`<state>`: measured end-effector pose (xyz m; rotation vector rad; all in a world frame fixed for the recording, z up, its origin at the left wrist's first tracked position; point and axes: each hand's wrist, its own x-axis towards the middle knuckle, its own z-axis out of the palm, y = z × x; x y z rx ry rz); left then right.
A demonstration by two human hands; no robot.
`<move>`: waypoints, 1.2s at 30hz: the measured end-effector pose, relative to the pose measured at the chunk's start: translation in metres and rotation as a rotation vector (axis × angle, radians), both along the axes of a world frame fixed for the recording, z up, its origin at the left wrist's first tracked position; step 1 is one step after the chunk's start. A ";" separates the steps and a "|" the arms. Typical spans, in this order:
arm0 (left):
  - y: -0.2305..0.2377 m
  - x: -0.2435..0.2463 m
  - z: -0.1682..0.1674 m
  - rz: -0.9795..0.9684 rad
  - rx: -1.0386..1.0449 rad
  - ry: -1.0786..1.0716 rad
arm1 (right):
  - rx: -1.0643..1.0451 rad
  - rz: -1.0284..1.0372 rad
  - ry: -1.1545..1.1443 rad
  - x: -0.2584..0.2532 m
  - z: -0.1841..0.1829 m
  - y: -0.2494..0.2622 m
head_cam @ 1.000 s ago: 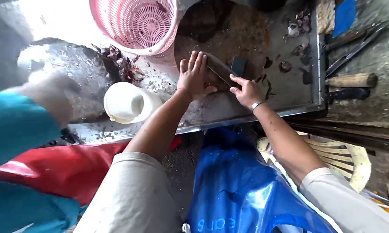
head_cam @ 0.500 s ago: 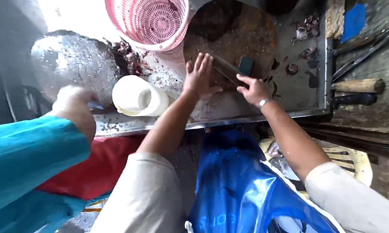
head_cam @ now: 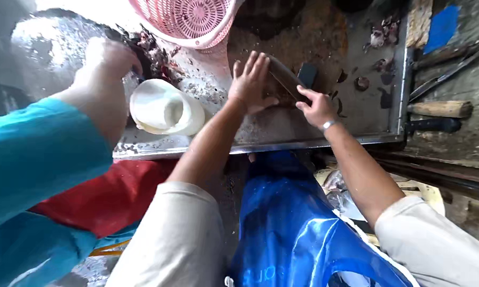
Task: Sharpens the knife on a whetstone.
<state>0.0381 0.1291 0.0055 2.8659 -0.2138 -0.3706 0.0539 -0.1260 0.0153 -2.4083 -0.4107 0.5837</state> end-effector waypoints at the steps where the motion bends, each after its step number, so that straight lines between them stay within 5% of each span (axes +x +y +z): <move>1: 0.004 0.006 0.002 -0.009 0.036 0.013 | -0.011 -0.004 0.006 0.002 0.000 0.005; 7: -0.105 -0.041 -0.008 -0.095 -0.084 -0.060 | -0.118 -0.063 -0.088 -0.081 0.023 -0.106; 11: -0.159 -0.038 -0.021 -0.113 -0.097 -0.037 | -0.328 -0.111 -0.058 -0.074 0.055 -0.140; 16: -0.085 -0.049 -0.014 -0.155 -0.107 -0.080 | -0.153 -0.105 -0.107 -0.098 0.028 -0.082; 21: 0.009 0.001 -0.006 -0.096 0.032 0.001 | -0.054 -0.092 -0.003 -0.024 0.005 0.013; 24: -0.008 0.001 0.003 -0.099 0.058 0.035 | -0.026 -0.101 -0.012 -0.033 0.004 -0.004; 31: -0.148 -0.040 -0.012 -0.122 -0.107 -0.022 | -0.275 -0.086 -0.108 -0.085 0.037 -0.144; 36: -0.103 -0.056 -0.012 -0.120 -0.013 -0.148 | -0.125 -0.099 -0.093 -0.100 0.014 -0.100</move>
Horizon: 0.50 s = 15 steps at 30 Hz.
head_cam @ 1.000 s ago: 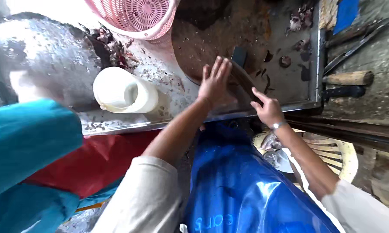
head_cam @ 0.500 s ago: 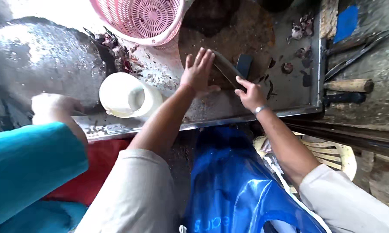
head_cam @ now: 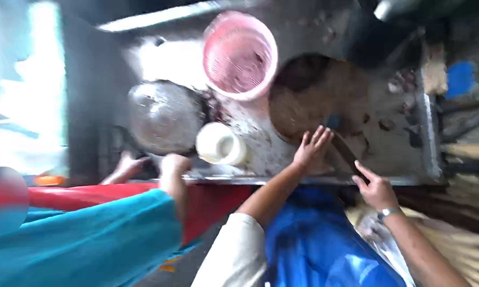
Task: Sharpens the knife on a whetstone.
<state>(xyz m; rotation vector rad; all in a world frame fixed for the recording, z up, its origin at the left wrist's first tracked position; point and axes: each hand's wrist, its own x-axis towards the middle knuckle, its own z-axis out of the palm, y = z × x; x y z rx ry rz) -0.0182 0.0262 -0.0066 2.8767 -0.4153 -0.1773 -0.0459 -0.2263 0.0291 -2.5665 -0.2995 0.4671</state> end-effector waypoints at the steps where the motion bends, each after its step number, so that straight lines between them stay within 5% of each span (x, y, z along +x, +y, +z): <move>1: 0.025 0.005 -0.002 0.020 0.034 -0.008 | 0.063 0.017 0.000 0.010 -0.005 0.026; 6: 0.109 0.062 0.011 0.083 0.092 0.133 | 0.198 0.024 0.060 0.074 -0.010 0.113; 10: 0.044 0.030 0.010 0.031 0.073 0.074 | 0.238 -0.009 0.003 0.027 -0.006 0.043; 15: -0.041 0.011 0.009 -0.005 -0.020 0.096 | 0.014 -0.004 0.078 0.008 0.023 -0.038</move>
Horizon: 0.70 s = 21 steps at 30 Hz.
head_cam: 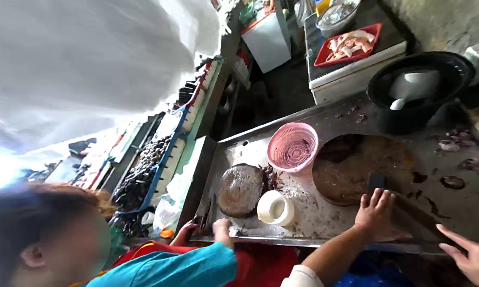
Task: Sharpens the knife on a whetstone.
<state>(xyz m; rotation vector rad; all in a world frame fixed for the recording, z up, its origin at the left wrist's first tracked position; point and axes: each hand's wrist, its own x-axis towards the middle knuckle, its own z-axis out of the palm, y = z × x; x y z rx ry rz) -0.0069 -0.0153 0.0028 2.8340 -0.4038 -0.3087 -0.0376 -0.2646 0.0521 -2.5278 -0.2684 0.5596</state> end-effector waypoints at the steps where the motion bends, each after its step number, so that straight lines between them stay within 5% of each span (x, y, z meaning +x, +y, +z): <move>1: 0.003 0.000 0.004 -0.003 0.012 0.008 | -0.002 -0.004 -0.033 -0.001 -0.005 0.000; 4: 0.050 0.001 0.004 -0.010 0.076 -0.054 | 0.090 -0.024 -0.106 -0.002 -0.026 0.040; 9: 0.135 0.048 -0.005 0.012 0.190 -0.011 | 0.148 -0.028 0.100 0.064 -0.037 0.128; 14: 0.068 0.018 0.000 -0.044 0.166 -0.014 | 0.124 -0.070 0.001 0.018 -0.043 0.058; 18: -0.004 0.005 0.013 -0.055 0.063 0.016 | -0.011 -0.078 0.042 0.002 0.010 -0.005; 21: 0.001 -0.004 0.003 -0.087 0.051 -0.025 | -0.074 -0.077 0.075 0.001 0.016 0.002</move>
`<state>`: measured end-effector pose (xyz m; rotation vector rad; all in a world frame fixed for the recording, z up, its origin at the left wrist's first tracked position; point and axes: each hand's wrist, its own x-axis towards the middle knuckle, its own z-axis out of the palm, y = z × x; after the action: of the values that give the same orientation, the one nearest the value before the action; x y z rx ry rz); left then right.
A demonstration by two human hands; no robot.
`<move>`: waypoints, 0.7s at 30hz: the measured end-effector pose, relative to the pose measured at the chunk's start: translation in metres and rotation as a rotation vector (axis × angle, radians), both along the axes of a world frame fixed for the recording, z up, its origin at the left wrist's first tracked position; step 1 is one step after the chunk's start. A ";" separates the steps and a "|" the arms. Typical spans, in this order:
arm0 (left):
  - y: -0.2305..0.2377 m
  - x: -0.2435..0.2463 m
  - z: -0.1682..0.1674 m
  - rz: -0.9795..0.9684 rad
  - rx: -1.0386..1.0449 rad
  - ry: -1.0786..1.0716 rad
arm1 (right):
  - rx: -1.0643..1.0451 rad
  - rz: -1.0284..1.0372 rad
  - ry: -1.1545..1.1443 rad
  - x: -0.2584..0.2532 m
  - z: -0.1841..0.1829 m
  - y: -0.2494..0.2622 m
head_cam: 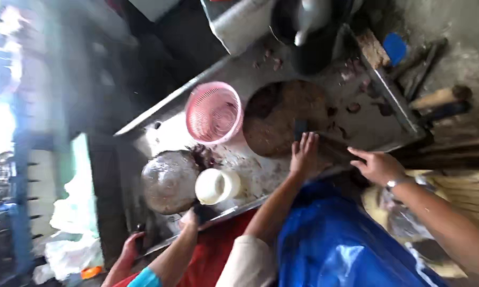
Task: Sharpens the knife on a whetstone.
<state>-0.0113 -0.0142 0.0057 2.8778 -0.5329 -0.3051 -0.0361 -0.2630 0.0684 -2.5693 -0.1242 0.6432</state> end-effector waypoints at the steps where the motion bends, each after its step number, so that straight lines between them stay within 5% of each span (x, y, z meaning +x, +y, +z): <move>1: 0.014 -0.001 -0.003 -0.006 -0.005 -0.035 | 0.016 -0.001 -0.019 -0.003 -0.008 0.011; 8: 0.145 0.050 -0.004 0.051 0.160 0.021 | 0.188 0.060 0.029 0.060 -0.044 0.132; 16: 0.013 0.006 -0.006 -0.036 0.007 -0.010 | -0.019 0.031 -0.043 0.001 -0.012 0.003; 21: 0.003 0.009 -0.013 -0.017 0.024 -0.039 | -0.124 0.057 -0.072 0.010 0.003 -0.004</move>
<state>-0.0021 -0.0111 -0.0076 2.9091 -0.5648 -0.2597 -0.0263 -0.2671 0.0717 -2.7179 -0.1881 0.5958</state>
